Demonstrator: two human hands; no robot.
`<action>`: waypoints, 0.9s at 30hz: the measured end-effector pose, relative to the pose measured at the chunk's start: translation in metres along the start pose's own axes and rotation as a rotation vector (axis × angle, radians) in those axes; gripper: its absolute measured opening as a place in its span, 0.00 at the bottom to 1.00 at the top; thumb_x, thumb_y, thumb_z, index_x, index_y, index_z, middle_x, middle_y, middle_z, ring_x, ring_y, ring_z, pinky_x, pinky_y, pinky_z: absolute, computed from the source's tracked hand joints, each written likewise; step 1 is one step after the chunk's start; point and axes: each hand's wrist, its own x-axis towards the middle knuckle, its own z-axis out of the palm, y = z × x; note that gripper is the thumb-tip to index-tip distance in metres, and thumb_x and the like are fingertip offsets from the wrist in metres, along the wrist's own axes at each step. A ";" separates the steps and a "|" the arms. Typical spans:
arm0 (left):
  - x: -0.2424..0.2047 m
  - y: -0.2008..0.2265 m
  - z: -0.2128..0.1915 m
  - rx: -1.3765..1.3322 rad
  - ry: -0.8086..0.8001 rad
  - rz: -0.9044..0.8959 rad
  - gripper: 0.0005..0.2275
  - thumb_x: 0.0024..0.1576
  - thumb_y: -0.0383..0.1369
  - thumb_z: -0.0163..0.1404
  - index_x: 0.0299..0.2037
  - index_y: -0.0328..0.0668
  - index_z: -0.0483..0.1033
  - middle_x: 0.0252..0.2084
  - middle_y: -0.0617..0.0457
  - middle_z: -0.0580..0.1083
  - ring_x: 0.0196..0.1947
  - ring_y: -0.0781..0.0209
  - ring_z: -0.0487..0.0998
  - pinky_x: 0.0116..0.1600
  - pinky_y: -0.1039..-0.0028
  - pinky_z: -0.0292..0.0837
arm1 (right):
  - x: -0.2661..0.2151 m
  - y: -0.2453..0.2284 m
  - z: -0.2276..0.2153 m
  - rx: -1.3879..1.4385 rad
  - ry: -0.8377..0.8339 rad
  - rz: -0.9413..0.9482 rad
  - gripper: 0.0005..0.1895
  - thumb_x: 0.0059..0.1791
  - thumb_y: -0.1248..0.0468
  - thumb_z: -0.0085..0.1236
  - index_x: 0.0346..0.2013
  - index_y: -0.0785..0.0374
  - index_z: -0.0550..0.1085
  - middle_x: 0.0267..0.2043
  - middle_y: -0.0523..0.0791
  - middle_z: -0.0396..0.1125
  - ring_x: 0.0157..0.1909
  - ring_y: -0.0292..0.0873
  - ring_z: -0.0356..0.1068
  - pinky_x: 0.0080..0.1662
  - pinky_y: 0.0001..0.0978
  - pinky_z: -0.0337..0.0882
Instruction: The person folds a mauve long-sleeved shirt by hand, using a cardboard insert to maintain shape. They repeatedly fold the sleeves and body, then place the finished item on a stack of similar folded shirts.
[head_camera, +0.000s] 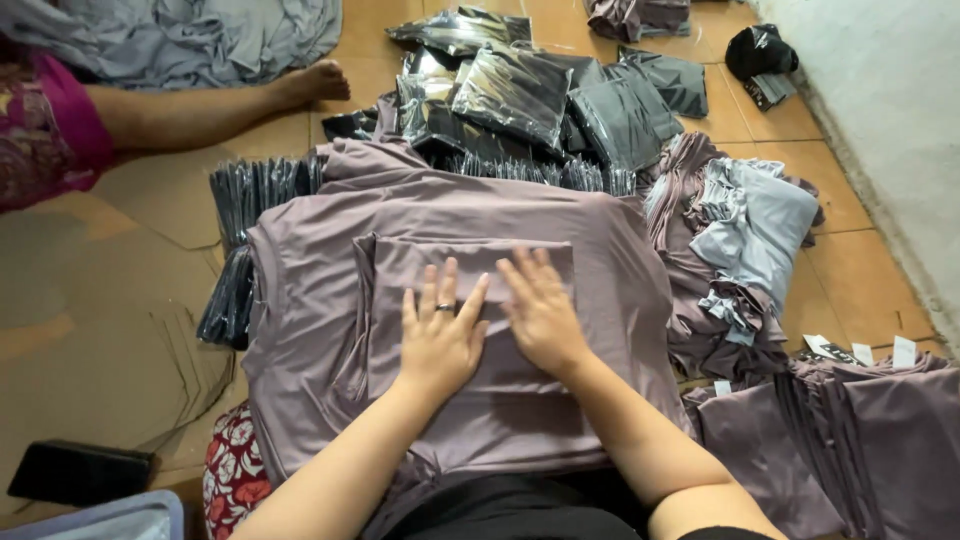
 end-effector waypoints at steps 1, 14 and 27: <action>0.005 -0.007 0.015 -0.045 -0.129 -0.042 0.26 0.62 0.51 0.41 0.72 0.65 0.63 0.76 0.40 0.56 0.76 0.38 0.51 0.69 0.44 0.47 | 0.004 0.004 0.011 -0.095 -0.176 0.048 0.33 0.56 0.47 0.41 0.74 0.52 0.60 0.80 0.51 0.45 0.80 0.58 0.39 0.72 0.52 0.45; 0.014 -0.081 0.010 -0.033 -0.394 -0.215 0.32 0.61 0.61 0.37 0.75 0.68 0.54 0.78 0.53 0.53 0.78 0.43 0.48 0.71 0.35 0.46 | -0.039 0.029 -0.009 -0.438 -0.259 0.236 0.48 0.54 0.34 0.39 0.80 0.52 0.40 0.82 0.54 0.21 0.81 0.57 0.19 0.73 0.58 0.30; 0.018 -0.114 -0.021 -0.205 -0.311 -0.253 0.30 0.63 0.59 0.35 0.76 0.69 0.53 0.78 0.48 0.52 0.77 0.39 0.49 0.70 0.36 0.50 | -0.058 0.006 -0.050 0.991 -0.038 0.754 0.58 0.46 0.66 0.61 0.79 0.45 0.33 0.77 0.62 0.32 0.80 0.63 0.27 0.73 0.62 0.33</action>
